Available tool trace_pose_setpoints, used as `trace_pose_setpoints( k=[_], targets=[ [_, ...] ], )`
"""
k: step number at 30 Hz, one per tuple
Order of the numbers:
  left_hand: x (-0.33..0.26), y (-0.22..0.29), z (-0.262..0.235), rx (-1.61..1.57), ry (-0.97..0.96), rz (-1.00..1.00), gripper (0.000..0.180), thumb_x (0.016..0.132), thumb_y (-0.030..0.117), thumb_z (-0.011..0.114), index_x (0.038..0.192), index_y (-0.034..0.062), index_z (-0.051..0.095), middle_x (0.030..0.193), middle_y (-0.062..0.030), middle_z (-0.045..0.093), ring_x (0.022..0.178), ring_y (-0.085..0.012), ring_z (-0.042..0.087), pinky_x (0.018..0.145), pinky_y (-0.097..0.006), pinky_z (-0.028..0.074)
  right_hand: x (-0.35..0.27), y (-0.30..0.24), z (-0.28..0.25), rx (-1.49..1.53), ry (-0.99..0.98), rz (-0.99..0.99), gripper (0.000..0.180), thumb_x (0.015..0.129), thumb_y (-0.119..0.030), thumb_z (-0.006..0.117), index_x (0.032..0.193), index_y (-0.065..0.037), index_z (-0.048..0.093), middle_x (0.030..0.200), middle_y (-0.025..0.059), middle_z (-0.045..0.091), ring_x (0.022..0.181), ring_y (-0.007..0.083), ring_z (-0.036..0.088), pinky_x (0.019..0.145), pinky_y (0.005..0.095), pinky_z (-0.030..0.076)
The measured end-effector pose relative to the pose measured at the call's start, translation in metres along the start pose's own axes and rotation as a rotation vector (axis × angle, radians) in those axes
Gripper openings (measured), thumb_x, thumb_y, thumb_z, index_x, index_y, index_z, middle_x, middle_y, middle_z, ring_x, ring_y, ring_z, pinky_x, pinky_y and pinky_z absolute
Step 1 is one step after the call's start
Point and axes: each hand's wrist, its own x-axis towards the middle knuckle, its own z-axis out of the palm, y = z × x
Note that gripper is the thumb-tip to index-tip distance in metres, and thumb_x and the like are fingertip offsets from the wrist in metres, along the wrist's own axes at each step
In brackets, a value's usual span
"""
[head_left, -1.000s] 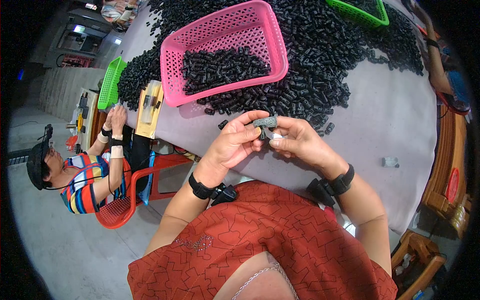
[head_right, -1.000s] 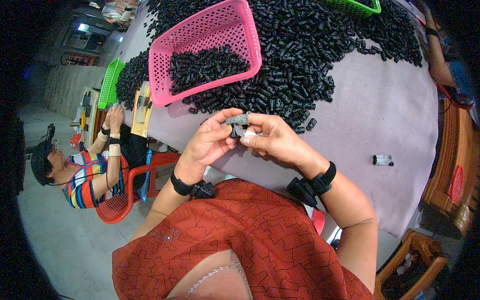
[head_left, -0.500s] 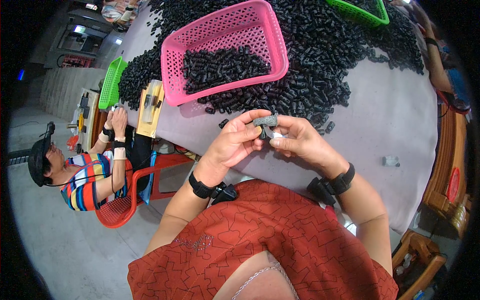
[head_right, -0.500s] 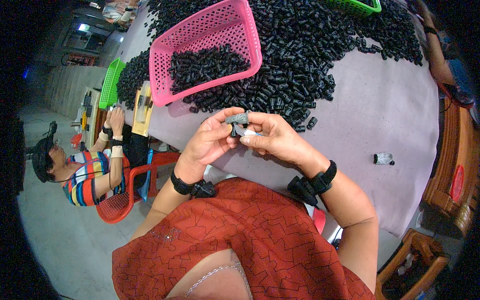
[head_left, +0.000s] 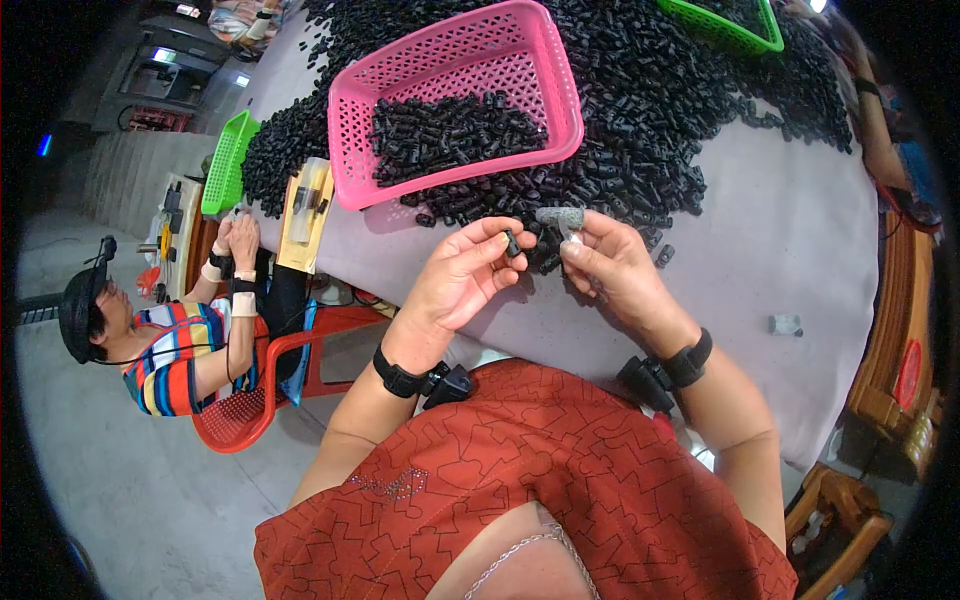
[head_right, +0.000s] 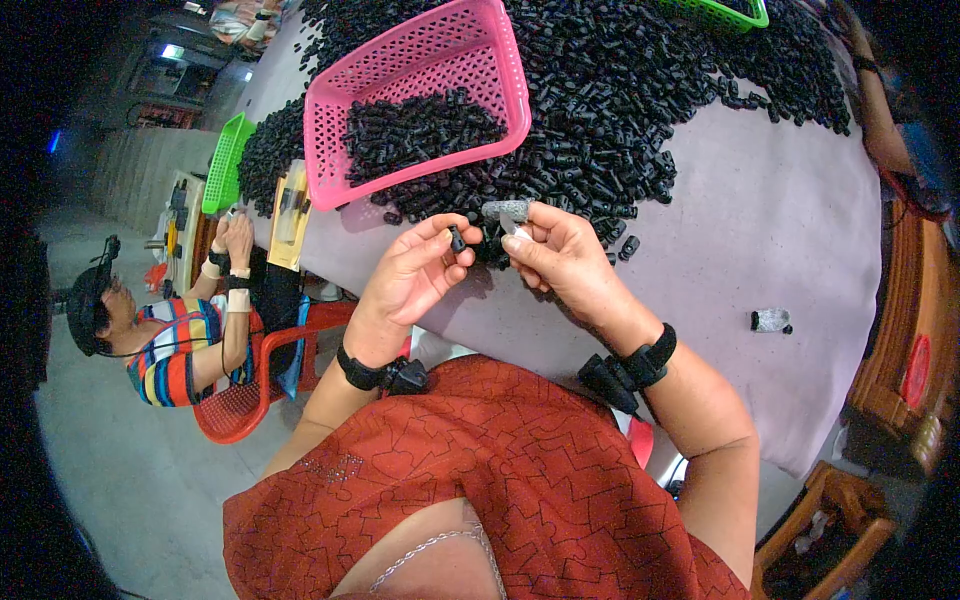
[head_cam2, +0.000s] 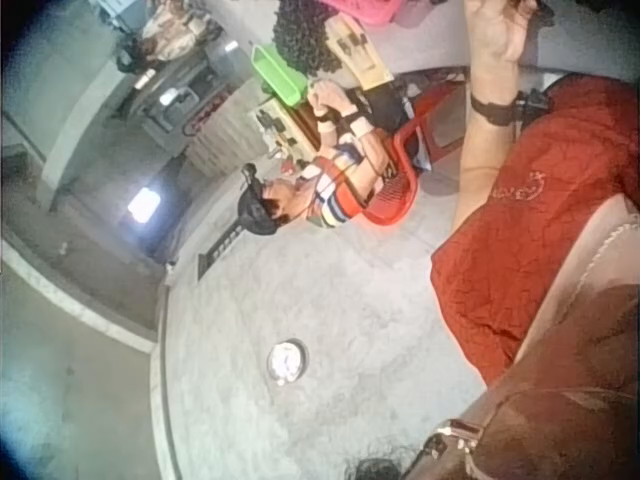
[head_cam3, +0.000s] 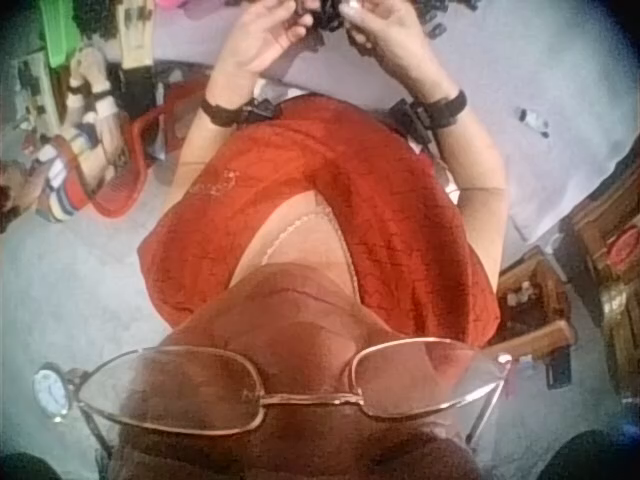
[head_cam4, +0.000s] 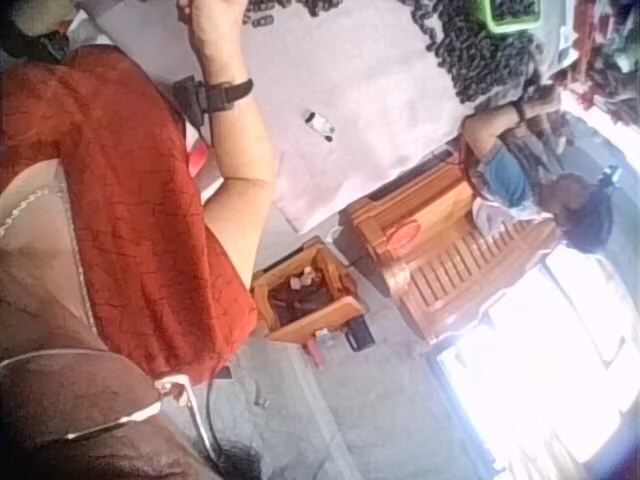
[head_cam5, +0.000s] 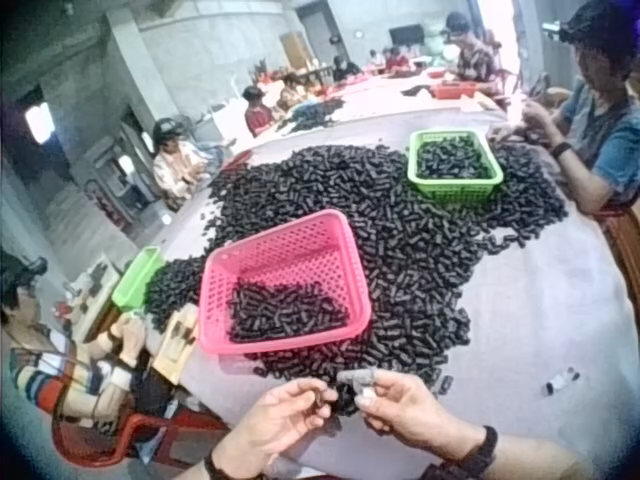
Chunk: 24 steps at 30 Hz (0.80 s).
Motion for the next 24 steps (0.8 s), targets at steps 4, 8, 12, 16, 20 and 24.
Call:
trace_pose_setpoints(
  k=[4, 8, 12, 16, 20, 24],
  targets=[
    [0.001, 0.001, -0.006, -0.050, -0.091, -0.007, 0.028, 0.095, 0.012, 0.060, 0.119, 0.0005, 0.057, 0.102, -0.0099, 0.065, 0.081, -0.0137, 0.062, 0.071, -0.024, 0.054, 0.000, -0.001, 0.001, -0.009, -0.011, 0.008, 0.025, 0.094, -0.016, 0.061, 0.116, -0.003, 0.059, 0.069, -0.0053, 0.051, 0.053, 0.0021, 0.042, 0.045, 0.0179, 0.031],
    [0.005, 0.004, -0.007, -0.001, -0.074, 0.026, 0.033, 0.093, 0.013, 0.062, 0.123, 0.0010, 0.056, 0.103, -0.0103, 0.065, 0.081, -0.0133, 0.062, 0.071, -0.024, 0.054, 0.000, -0.002, 0.001, -0.022, -0.016, 0.018, 0.022, 0.094, -0.016, 0.061, 0.112, -0.003, 0.059, 0.070, -0.0054, 0.052, 0.053, 0.0021, 0.042, 0.045, 0.0179, 0.031],
    [0.005, 0.005, -0.001, 0.033, -0.072, 0.022, 0.036, 0.093, 0.011, 0.062, 0.127, 0.0011, 0.055, 0.107, -0.0114, 0.065, 0.084, -0.0140, 0.063, 0.073, -0.024, 0.056, 0.000, -0.002, -0.001, -0.029, -0.012, 0.028, 0.021, 0.094, -0.017, 0.061, 0.110, -0.004, 0.059, 0.069, -0.0058, 0.051, 0.053, 0.0020, 0.043, 0.046, 0.0178, 0.032],
    [0.006, 0.018, 0.002, 0.092, -0.072, 0.111, 0.033, 0.093, 0.006, 0.060, 0.125, 0.0002, 0.057, 0.109, -0.0122, 0.066, 0.086, -0.0153, 0.066, 0.076, -0.025, 0.058, 0.001, -0.003, 0.000, -0.054, -0.006, 0.032, 0.020, 0.094, -0.017, 0.061, 0.109, -0.004, 0.059, 0.068, -0.0061, 0.051, 0.054, 0.0019, 0.043, 0.046, 0.0178, 0.032],
    [0.021, 0.071, 0.004, 0.333, 0.041, 0.446, 0.034, 0.093, 0.003, 0.059, 0.127, -0.0003, 0.056, 0.113, -0.0127, 0.064, 0.091, -0.0195, 0.069, 0.075, -0.027, 0.059, -0.002, -0.006, 0.002, -0.052, -0.026, 0.048, 0.020, 0.094, -0.017, 0.060, 0.110, -0.004, 0.059, 0.068, -0.0061, 0.050, 0.054, 0.0018, 0.043, 0.046, 0.0177, 0.032],
    [0.033, 0.090, 0.016, 0.580, 0.247, 0.683, 0.048, 0.092, 0.003, 0.061, 0.137, -0.0007, 0.046, 0.132, -0.0176, 0.053, 0.099, -0.0264, 0.068, 0.071, -0.027, 0.058, -0.002, -0.002, 0.000, -0.019, -0.022, 0.083, 0.035, 0.095, -0.011, 0.057, 0.128, -0.001, 0.054, 0.071, -0.0052, 0.048, 0.054, 0.0034, 0.040, 0.048, 0.0184, 0.033]
  ],
)
